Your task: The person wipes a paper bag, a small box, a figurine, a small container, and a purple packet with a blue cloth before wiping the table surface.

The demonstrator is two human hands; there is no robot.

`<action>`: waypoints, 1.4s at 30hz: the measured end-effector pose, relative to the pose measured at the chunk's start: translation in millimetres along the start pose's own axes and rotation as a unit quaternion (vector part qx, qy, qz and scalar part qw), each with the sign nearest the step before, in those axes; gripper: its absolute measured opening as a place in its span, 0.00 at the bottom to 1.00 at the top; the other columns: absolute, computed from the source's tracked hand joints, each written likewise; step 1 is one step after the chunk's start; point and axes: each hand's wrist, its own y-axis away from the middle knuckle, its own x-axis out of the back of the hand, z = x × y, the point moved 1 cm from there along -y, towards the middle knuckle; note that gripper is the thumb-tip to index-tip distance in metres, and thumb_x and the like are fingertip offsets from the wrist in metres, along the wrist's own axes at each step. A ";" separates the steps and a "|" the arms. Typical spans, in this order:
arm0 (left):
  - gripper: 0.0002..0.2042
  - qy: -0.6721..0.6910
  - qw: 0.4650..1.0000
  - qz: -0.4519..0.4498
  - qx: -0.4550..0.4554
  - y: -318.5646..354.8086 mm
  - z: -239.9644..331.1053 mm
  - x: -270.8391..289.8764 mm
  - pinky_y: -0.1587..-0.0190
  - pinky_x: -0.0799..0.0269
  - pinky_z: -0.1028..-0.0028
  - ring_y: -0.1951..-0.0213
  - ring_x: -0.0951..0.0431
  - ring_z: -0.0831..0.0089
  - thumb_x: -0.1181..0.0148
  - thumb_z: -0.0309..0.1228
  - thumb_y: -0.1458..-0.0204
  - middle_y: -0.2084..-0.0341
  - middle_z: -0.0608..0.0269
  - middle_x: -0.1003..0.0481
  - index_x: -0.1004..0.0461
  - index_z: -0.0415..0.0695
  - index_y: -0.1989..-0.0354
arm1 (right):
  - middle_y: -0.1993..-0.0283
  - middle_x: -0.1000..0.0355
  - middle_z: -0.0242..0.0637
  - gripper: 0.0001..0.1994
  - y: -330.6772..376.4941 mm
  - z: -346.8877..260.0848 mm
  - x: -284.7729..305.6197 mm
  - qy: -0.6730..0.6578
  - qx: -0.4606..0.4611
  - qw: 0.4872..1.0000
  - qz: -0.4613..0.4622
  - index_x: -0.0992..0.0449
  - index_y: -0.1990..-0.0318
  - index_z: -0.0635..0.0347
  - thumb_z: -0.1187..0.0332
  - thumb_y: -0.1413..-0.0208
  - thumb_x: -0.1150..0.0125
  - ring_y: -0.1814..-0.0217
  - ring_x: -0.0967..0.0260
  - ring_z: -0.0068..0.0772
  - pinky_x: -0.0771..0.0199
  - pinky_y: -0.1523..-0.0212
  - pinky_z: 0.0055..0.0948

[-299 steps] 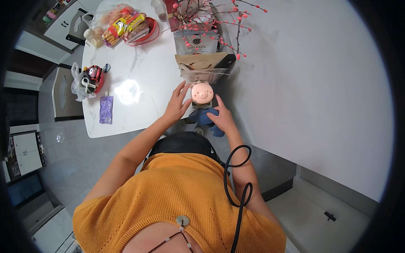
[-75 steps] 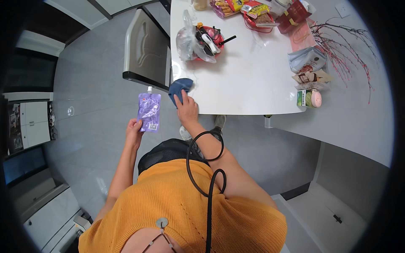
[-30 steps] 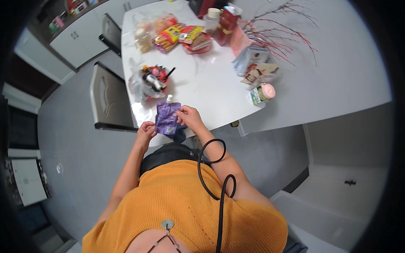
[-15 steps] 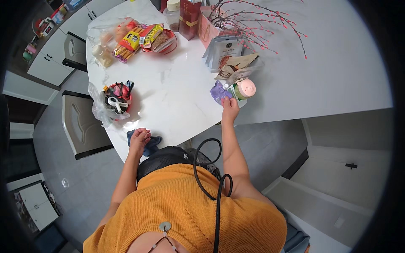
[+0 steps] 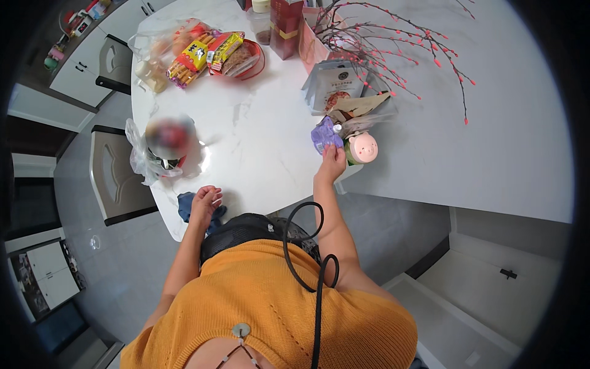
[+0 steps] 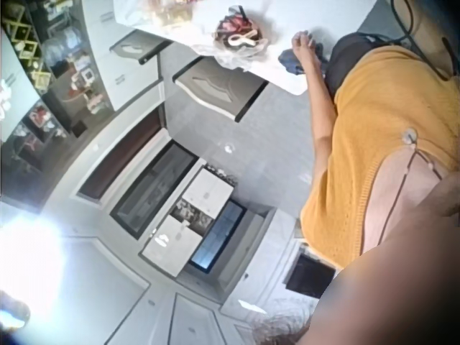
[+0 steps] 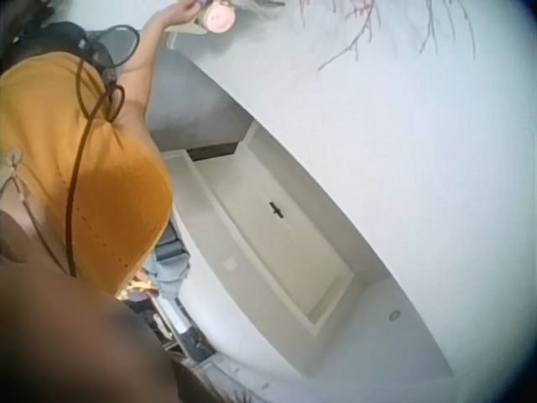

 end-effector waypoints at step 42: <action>0.07 0.126 0.976 0.172 -0.050 74.6 22.1 169.5 0.62 0.33 0.76 0.65 0.29 0.75 0.49 0.31 0.49 0.67 0.63 0.28 0.34 0.44 0.64 | 0.55 0.34 0.36 0.14 217.8 145.7 -198.5 0.103 -0.409 0.776 -0.469 0.39 0.52 0.58 0.67 0.46 0.51 0.56 0.36 0.32 0.37 0.52 0.37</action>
